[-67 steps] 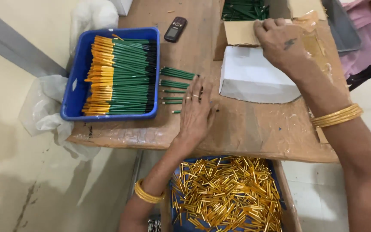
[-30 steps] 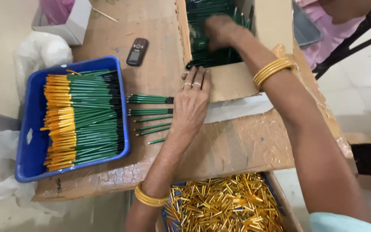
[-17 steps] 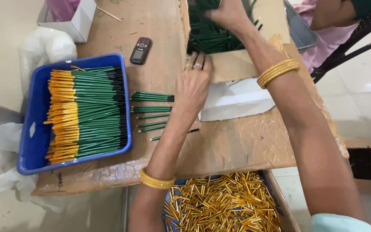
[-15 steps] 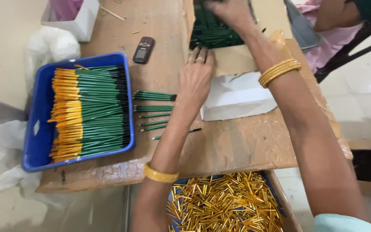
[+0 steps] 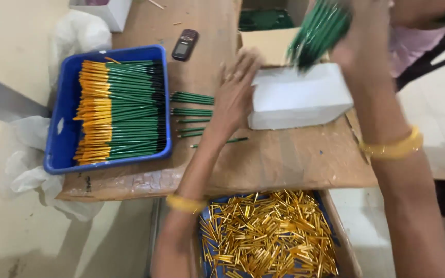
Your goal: The person sits at a workshop table assembling pencils. They hold a bundle of green pencil bodies in one hand and repeatedly pick gold metal ferrules from a tray, fitting one onto the end of each pencil, occasionally setting completed pencils into a blue tray and adjusting a white box on the table.
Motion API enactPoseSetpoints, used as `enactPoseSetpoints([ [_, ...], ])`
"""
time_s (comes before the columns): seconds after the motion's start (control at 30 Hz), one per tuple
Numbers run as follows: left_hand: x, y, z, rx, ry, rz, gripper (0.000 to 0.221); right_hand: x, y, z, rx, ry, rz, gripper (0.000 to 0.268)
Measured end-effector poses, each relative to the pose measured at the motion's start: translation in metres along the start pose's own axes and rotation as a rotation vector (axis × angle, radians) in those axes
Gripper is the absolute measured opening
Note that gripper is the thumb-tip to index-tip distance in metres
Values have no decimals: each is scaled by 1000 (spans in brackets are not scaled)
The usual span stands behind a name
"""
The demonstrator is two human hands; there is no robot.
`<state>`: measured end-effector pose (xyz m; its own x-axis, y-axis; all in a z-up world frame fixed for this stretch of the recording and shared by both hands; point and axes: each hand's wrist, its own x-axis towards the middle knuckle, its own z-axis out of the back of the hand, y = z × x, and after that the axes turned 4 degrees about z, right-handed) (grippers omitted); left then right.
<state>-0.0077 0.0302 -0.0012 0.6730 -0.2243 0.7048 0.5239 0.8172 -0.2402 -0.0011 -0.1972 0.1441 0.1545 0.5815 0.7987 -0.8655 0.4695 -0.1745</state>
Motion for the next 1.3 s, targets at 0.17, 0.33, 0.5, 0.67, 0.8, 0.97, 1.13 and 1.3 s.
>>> enactPoseSetpoints([
  [0.17, -106, -50, 33, -256, -103, 168, 55, -151, 84, -56, 992, 42, -1165, 39],
  [0.33, -153, -102, 54, -559, 88, 337, 45, -231, 112, -107, 1136, 132, -1188, 41],
  [0.5, -171, -138, 63, -988, 95, 517, 76, -227, 138, -82, 1050, 330, -1096, 43],
  [0.67, -220, -129, 57, -1103, 439, 553, 72, -254, 216, -79, 1670, 944, -1244, 46],
  [0.8, -312, -146, 39, -1376, 313, 840, 49, -280, 273, -79, 1586, 968, -1146, 45],
  [0.97, -387, -149, 95, -1780, -442, 1407, 32, -278, 296, -108, 1313, 1142, -622, 45],
  [1.13, -447, -205, 108, -1647, -385, 1559, 39, -302, 388, -148, 594, 720, 245, 47],
  [1.3, -459, -239, 106, -1534, -346, 1845, 43, -336, 395, -189, 626, 614, 340, 45],
])
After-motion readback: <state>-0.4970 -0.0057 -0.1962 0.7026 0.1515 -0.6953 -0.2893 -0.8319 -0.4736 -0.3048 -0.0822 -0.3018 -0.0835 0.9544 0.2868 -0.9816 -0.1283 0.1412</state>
